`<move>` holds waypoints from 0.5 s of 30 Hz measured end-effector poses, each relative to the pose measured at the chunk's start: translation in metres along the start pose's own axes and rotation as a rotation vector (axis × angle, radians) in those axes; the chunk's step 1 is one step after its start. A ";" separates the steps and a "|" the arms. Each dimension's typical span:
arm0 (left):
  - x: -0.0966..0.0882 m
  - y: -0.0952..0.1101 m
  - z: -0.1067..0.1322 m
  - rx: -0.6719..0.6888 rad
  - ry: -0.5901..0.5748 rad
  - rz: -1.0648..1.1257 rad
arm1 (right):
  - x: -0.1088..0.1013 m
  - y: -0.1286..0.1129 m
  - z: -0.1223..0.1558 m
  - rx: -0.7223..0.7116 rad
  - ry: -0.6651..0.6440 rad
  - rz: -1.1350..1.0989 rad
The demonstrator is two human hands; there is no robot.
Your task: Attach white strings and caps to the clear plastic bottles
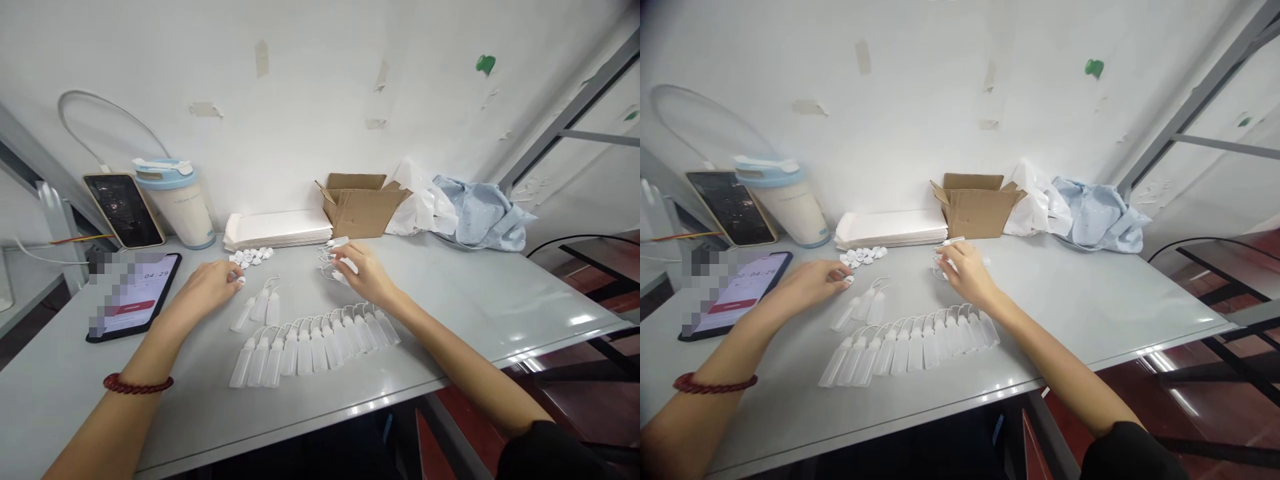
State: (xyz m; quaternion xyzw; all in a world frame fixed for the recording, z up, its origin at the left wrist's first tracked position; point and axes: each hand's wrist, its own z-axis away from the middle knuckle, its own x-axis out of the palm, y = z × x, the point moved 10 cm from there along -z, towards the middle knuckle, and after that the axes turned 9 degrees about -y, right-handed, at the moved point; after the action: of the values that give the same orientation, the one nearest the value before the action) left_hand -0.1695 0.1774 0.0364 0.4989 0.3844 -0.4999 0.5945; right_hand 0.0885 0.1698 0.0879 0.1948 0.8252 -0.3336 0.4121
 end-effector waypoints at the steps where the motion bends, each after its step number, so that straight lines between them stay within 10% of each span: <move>1: 0.002 0.000 -0.001 0.006 -0.001 0.008 | 0.007 -0.014 -0.001 -0.035 -0.074 -0.070; 6: 0.005 0.007 -0.003 0.047 0.007 0.024 | 0.056 -0.079 0.001 -0.184 -0.618 -0.123; 15: 0.005 0.031 0.006 0.158 -0.004 -0.004 | 0.106 -0.092 -0.007 -0.216 -0.882 -0.084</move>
State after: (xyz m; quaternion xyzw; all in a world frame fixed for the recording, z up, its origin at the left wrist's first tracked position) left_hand -0.1384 0.1708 0.0389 0.5426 0.3433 -0.5309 0.5531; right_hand -0.0326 0.1153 0.0412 -0.0435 0.6082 -0.3132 0.7281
